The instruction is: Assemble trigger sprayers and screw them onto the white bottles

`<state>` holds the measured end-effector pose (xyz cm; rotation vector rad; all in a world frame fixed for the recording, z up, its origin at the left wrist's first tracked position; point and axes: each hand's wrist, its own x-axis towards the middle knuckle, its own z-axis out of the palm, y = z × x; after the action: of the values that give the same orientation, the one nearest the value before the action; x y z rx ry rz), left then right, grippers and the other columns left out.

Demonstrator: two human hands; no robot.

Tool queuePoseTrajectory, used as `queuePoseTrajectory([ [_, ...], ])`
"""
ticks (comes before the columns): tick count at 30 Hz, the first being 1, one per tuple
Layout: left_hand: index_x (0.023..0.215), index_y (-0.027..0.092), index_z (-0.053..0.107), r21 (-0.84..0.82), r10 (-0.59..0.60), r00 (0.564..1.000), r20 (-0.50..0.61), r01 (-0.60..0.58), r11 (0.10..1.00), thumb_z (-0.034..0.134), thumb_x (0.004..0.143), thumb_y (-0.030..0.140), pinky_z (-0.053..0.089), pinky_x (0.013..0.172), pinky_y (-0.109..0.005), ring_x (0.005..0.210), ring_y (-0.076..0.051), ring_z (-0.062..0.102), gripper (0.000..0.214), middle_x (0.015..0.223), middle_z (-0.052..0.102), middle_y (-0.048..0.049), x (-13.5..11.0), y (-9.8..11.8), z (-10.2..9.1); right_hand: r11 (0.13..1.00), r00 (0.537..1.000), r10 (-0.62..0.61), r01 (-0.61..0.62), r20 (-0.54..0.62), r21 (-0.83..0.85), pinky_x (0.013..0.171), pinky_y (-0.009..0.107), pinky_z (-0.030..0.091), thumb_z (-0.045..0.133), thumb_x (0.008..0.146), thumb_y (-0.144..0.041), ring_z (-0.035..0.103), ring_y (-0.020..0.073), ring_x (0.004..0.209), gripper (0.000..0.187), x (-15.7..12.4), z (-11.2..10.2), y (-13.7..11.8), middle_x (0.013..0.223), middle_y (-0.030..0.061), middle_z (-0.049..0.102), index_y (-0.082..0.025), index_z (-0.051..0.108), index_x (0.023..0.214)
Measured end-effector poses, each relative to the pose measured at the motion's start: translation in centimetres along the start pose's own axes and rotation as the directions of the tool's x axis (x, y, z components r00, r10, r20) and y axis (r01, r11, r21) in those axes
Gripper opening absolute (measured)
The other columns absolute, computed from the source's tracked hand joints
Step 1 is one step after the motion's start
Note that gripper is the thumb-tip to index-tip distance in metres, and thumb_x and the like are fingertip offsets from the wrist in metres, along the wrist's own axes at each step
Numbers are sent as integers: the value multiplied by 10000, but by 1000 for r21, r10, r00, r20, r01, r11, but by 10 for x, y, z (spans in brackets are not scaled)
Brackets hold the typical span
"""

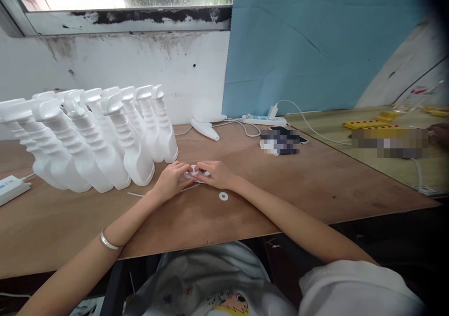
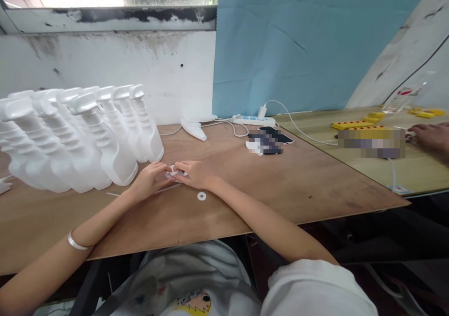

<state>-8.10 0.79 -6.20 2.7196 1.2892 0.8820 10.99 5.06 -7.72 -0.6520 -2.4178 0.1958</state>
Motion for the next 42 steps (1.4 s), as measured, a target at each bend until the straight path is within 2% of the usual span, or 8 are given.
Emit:
queuePoseTrajectory([
  [8, 825, 184, 545, 65, -5, 1000, 18, 4, 998, 474, 816, 382, 403, 670, -284, 717, -167, 507, 211, 756, 594, -26, 1, 2, -1, 1000, 1000, 11, -11, -9, -6, 623, 218, 388, 485, 814, -388, 546, 124, 676, 180, 0, -1, -1, 771, 6, 601, -213, 527, 822],
  [12, 842, 177, 516, 54, -3, 1000, -16, 4, 999, 498, 799, 388, 415, 709, -300, 772, -177, 523, 216, 830, 578, -43, -3, 2, 1, 999, 999, -27, 27, -25, 18, 660, 231, 410, 488, 810, -356, 570, 136, 729, 163, -2, 0, -3, 816, 19, 613, -210, 503, 881],
  [16, 878, 174, 501, 54, -7, 999, -50, 10, 998, 500, 799, 368, 420, 746, -308, 832, -182, 529, 210, 920, 555, -57, -5, 4, 3, 999, 999, 3, -2, -34, 43, 649, 241, 426, 521, 783, -341, 588, 142, 721, 259, -3, 1, -3, 831, 22, 613, -201, 438, 985],
  [24, 960, 181, 469, 112, 8, 1000, -20, -6, 994, 501, 790, 348, 427, 730, -329, 875, -209, 539, 240, 987, 536, -78, -6, 5, 4, 1000, 999, -9, 9, -44, 12, 680, 252, 438, 525, 776, -323, 607, 151, 767, 271, -2, 0, -5, 897, 35, 619, -200, 438, 1001],
  [30, 949, 183, 480, 92, 30, 1000, -6, -30, 995, 512, 778, 343, 430, 742, -329, 878, -208, 527, 236, 978, 530, -82, -5, 6, 2, 999, 998, -46, 47, -50, 8, 672, 255, 443, 523, 776, -310, 606, 153, 756, 256, -2, 0, -7, 894, 43, 621, -193, 449, 991],
  [42, 906, 173, 460, 83, -14, 999, 47, 10, 996, 499, 781, 311, 436, 724, -336, 812, -206, 517, 191, 880, 541, -67, -2, 10, 0, 1000, 998, -5, 4, -67, -14, 660, 252, 448, 511, 789, -337, 599, 146, 726, 256, -3, 4, -4, 836, 30, 615, -188, 448, 988],
])
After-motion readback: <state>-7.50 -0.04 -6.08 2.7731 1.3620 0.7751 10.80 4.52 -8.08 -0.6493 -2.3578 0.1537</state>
